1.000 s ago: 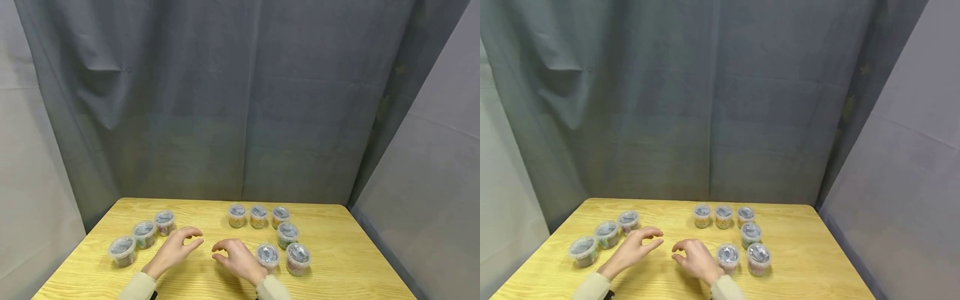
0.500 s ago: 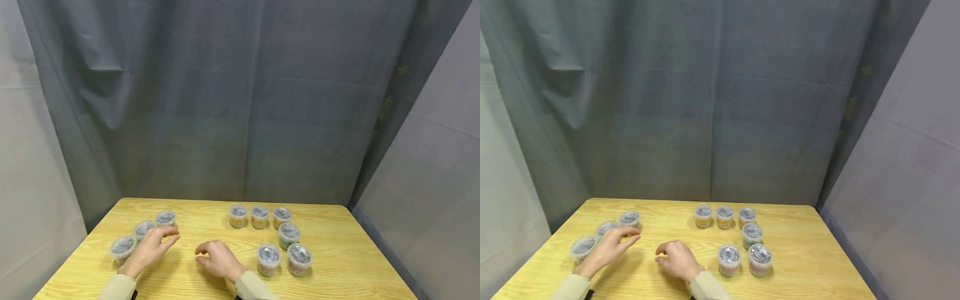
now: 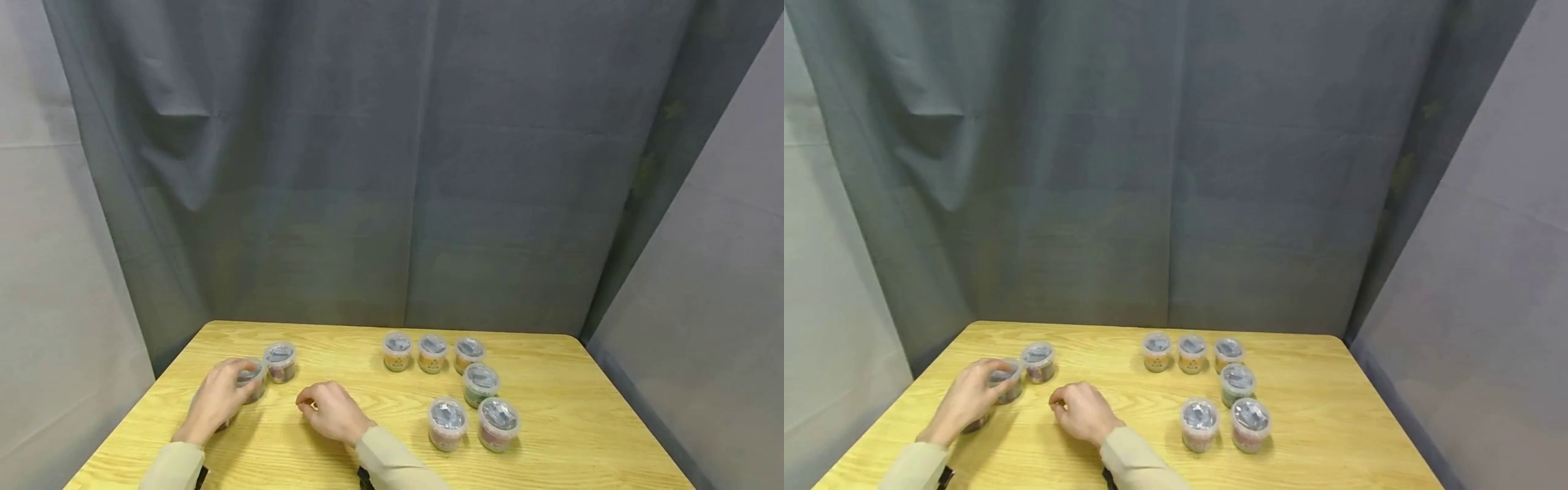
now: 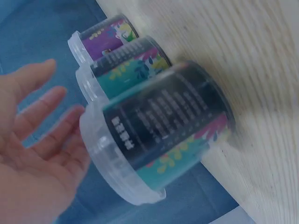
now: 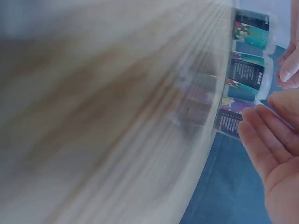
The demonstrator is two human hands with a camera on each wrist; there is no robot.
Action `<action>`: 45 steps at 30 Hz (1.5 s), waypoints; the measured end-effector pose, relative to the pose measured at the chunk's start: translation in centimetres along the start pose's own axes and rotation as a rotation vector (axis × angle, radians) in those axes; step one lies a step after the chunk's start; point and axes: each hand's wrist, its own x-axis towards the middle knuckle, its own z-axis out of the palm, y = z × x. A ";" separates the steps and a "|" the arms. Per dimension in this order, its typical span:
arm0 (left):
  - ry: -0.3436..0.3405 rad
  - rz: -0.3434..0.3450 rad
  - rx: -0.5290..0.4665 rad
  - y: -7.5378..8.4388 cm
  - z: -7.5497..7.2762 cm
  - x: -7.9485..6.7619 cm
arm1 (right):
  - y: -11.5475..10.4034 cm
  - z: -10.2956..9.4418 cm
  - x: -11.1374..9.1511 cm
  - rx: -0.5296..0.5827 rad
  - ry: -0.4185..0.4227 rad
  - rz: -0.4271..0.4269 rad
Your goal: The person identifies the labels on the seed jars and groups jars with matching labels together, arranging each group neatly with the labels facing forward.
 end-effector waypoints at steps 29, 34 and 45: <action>-0.108 -0.038 0.008 -0.7 1.3 -0.4 | -3.1 2.6 2.9 -0.181 -0.125 0.055; -0.091 -0.006 -0.054 -0.2 1.3 -0.4 | -2.5 2.2 2.7 -0.111 -0.066 0.060; 0.101 0.101 -0.161 2.1 1.7 0.0 | -0.8 0.3 1.8 0.144 0.115 0.084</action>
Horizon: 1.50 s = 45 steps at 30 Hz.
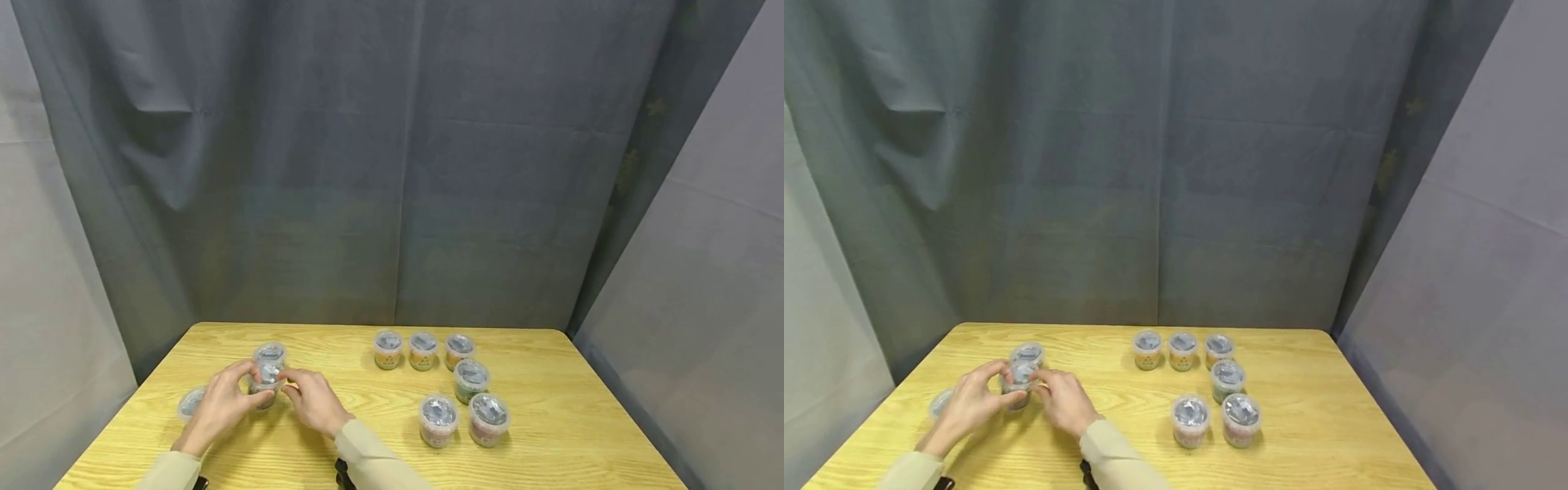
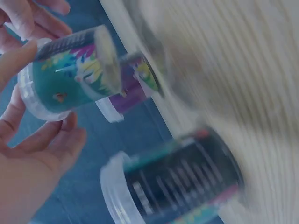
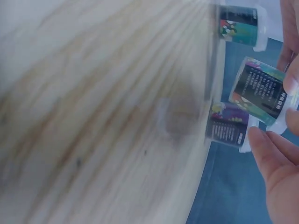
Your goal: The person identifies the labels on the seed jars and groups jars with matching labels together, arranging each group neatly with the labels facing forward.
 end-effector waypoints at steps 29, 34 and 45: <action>0.031 -0.021 -0.424 5.1 4.6 0.9 | 2.8 -5.0 -2.4 0.355 0.202 0.058; 0.003 -0.030 -0.477 5.7 5.0 1.1 | 2.9 -6.0 -2.8 0.392 0.217 0.115; -0.084 -0.102 -0.569 6.2 5.6 0.9 | 3.2 -7.5 -3.4 0.487 0.243 0.208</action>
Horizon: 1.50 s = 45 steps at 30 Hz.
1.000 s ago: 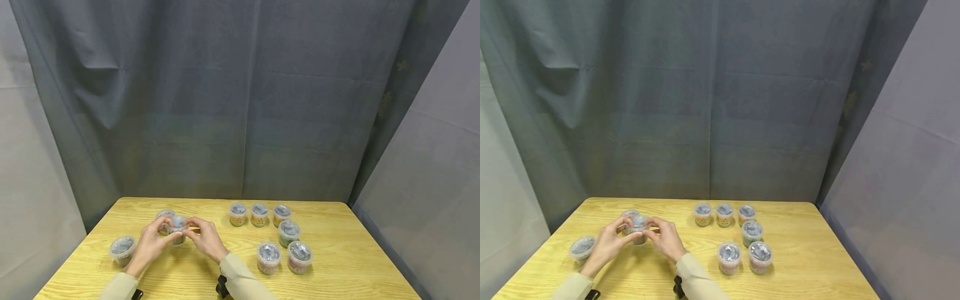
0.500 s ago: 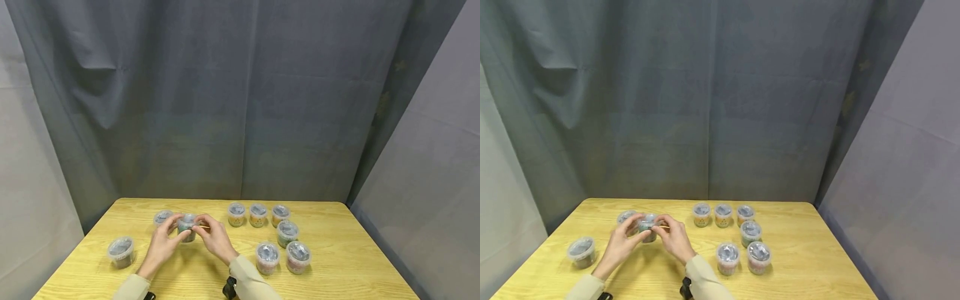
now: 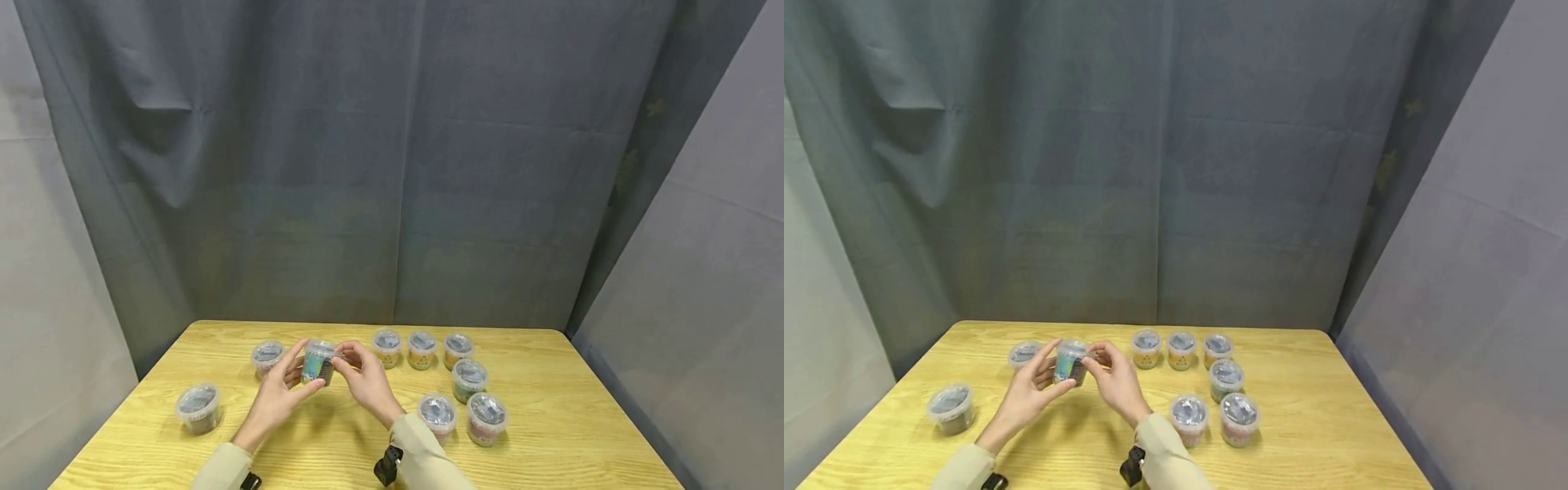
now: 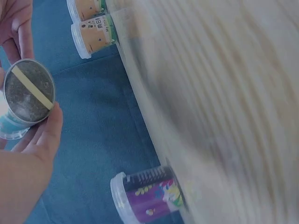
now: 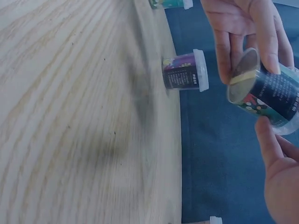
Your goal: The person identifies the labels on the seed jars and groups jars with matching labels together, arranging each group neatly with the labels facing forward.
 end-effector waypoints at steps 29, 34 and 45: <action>-0.026 0.062 0.076 0.7 2.8 0.5 | -2.1 -2.0 -1.4 0.142 0.118 0.193; -0.045 0.012 0.028 0.7 2.7 0.5 | -0.6 -2.0 -1.1 0.239 0.121 0.191; -0.004 0.189 0.240 1.3 3.1 0.5 | 0.0 -2.9 -0.9 0.269 0.088 0.169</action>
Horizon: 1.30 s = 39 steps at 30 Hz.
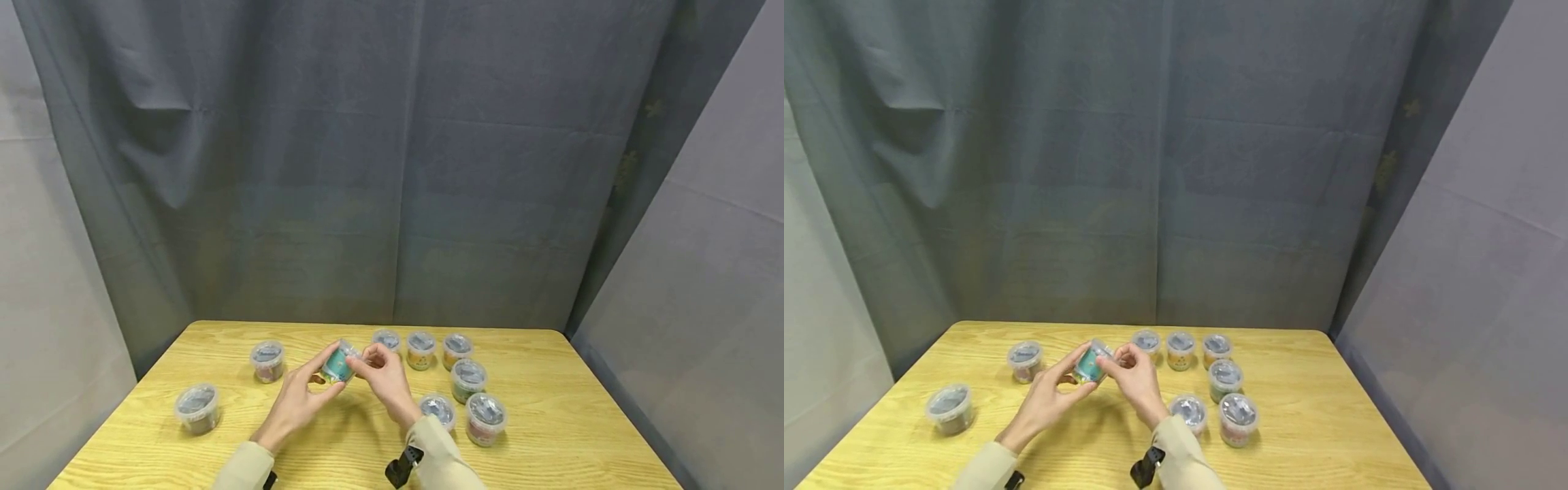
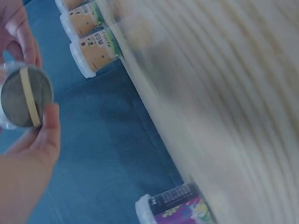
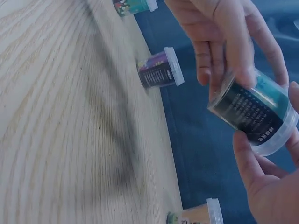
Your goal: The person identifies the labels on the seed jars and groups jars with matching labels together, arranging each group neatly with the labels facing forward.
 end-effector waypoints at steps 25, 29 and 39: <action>0.053 0.130 0.114 0.7 1.2 0.0 | -0.2 -0.4 0.2 0.069 -0.008 -0.005; 0.008 0.079 0.060 0.6 1.2 0.1 | -0.1 -0.6 0.3 0.058 -0.014 -0.011; 0.034 0.105 0.135 1.1 1.6 0.2 | -0.2 -0.8 0.1 0.075 -0.008 -0.008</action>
